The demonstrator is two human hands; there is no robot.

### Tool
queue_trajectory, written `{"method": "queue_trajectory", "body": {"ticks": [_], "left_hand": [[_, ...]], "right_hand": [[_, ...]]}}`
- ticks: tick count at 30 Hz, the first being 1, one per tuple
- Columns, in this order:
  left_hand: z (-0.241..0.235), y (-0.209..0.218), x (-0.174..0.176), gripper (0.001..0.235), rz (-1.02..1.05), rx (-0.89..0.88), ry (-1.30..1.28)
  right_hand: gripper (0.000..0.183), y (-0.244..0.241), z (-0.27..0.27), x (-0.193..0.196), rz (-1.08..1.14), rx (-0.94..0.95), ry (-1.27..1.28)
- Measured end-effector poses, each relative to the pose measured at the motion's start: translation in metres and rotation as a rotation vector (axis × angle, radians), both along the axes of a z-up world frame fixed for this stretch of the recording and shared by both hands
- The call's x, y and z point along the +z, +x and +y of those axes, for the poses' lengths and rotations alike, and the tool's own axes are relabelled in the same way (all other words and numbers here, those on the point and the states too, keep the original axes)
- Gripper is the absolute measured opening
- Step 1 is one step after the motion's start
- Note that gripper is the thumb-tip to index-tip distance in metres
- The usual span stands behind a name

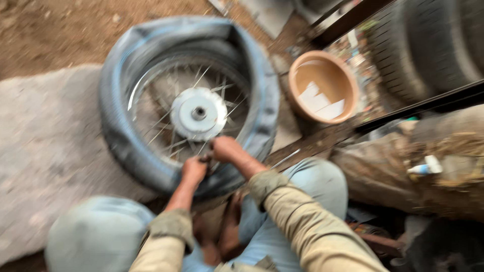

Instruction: The person sits on the ground and uses a spoke wrench to tighten the spokes on a motorcycle wheel. They then remove the tire from the rim, retrieve a tool from a box, and use a long metal rod to pry the tire off. Finally, the person submerges the tire in a water trough to check for air leaks.

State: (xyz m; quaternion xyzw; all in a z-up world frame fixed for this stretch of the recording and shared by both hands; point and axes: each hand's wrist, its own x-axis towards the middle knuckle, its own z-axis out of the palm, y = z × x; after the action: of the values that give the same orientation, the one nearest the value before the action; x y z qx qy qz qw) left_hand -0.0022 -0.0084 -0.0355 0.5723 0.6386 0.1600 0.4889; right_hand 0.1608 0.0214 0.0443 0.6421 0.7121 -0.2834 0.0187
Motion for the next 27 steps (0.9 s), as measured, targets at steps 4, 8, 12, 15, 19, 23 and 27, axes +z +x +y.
{"method": "queue_trajectory", "body": {"ticks": [4,8,12,15,19,23,27], "left_hand": [[-0.002,-0.001,0.007,0.012,-0.314,0.120,-0.228],[-0.002,-0.002,0.014,0.012,-0.379,0.147,-0.286],[0.000,-0.001,0.015,0.012,-0.360,0.143,-0.313],[-0.002,-0.005,0.012,0.009,-0.428,0.173,-0.375],[-0.002,-0.005,0.005,0.013,-0.469,0.193,-0.386],[-0.008,-0.008,-0.009,0.016,-0.398,0.135,-0.367],[0.000,-0.008,-0.022,0.016,-0.517,0.181,-0.403]], "right_hand": [[0.026,0.009,0.004,-0.011,0.296,0.036,-0.199],[0.040,0.005,0.000,-0.011,0.307,0.019,-0.175],[0.027,0.004,0.000,-0.004,0.318,0.056,-0.167],[0.026,0.000,-0.001,0.000,0.234,-0.012,-0.246],[0.040,-0.012,-0.007,0.005,-0.102,0.085,-0.153],[0.048,-0.027,-0.021,0.003,-0.116,-0.082,-0.201],[0.051,-0.012,-0.010,-0.011,0.007,0.005,-0.156]]}}
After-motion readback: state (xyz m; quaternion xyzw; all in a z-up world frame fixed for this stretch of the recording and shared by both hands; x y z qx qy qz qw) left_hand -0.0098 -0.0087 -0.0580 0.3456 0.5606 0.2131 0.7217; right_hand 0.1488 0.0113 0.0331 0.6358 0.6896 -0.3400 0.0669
